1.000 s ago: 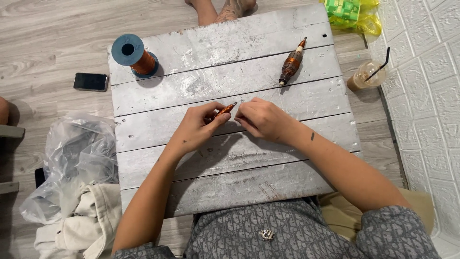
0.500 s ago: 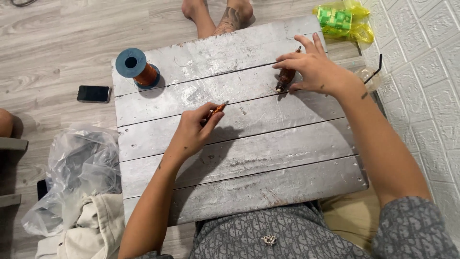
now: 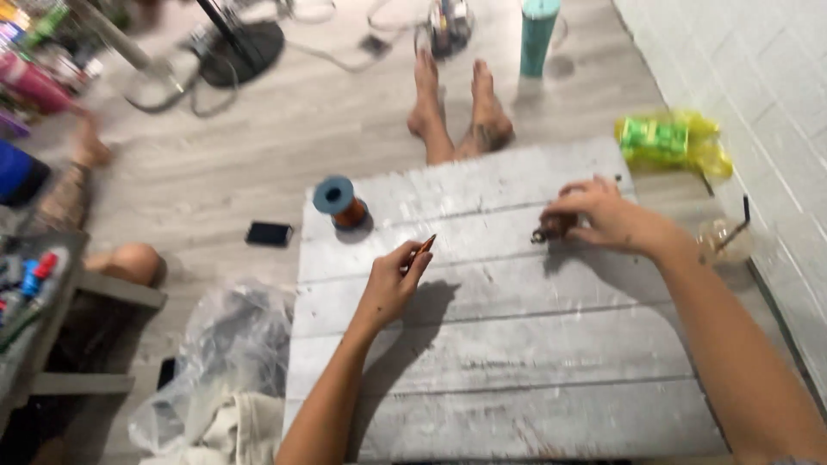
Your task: Manually winding thin copper wire onto a motor armature using a small guiding tool.
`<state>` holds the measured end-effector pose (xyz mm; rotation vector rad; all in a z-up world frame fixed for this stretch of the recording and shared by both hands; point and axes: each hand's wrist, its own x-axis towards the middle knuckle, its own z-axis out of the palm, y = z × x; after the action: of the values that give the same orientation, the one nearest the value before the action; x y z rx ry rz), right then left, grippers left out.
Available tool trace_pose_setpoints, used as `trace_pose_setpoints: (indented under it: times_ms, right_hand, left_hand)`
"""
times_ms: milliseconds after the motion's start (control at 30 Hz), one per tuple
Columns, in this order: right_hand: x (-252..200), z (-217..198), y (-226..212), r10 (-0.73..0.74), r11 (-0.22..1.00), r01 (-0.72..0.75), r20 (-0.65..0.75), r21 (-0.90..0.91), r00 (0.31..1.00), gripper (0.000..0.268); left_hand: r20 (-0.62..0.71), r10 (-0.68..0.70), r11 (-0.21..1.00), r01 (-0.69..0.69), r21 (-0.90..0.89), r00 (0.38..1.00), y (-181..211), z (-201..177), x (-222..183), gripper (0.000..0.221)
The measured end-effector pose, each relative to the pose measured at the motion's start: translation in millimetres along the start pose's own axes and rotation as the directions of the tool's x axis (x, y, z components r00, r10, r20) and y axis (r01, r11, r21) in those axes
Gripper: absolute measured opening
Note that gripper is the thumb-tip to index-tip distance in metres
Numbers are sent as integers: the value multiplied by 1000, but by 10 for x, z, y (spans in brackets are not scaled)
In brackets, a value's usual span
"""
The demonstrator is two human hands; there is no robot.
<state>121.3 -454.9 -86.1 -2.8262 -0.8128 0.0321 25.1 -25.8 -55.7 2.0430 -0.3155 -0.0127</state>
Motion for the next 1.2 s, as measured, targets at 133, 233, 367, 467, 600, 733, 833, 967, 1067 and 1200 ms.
trace_pose_setpoints:
  times_ms: [133, 233, 367, 467, 600, 733, 833, 967, 1067, 1200]
  right_hand:
    - [-190, -378, -355, 108, 807, -69, -31, 586, 994, 53]
    - [-211, -289, -424, 255, 692, -110, -99, 713, 962, 55]
    - [-50, 182, -311, 366, 805, -253, -113, 536, 924, 62]
    - [18, 613, -252, 326, 945, -319, -122, 72, 938, 64]
    - [3, 644, -310, 173, 979, -183, -112, -92, 979, 57]
    - [-117, 366, -426, 34, 928, 61, -247, 367, 968, 51]
    - [-165, 53, -665, -37, 893, 202, -382, 403, 924, 47]
    - [-123, 143, -947, 100, 932, 74, -446, 356, 889, 48]
    - [-22, 322, -1014, 191, 981, -162, -422, 103, 886, 53]
    - [-63, 232, -1026, 246, 947, -122, -427, 298, 870, 49]
  left_hand:
    - [-97, -68, 997, 65, -34, 993, -78, -173, 25, 28]
    - [-105, -57, 998, 55, -24, 993, 40, -303, -6, 28]
    - [-95, -27, 1000, 26, -16, 995, 293, -367, -71, 27]
    - [-141, 27, 999, -32, -31, 990, 400, -374, -116, 22]
    - [-218, 155, 982, -126, 141, 964, 384, -440, -86, 13]
    - [-297, 116, 992, -93, 90, 948, 36, -710, -98, 13]
    - [-236, 44, 971, -97, -219, 971, 173, -824, -218, 22]
    - [-158, 10, 916, -72, -394, 987, 284, -695, -466, 26]
    - [-94, 97, 939, -123, -321, 991, 362, -417, -606, 14]
    - [74, 218, 954, -196, -227, 973, 801, -127, -735, 14]
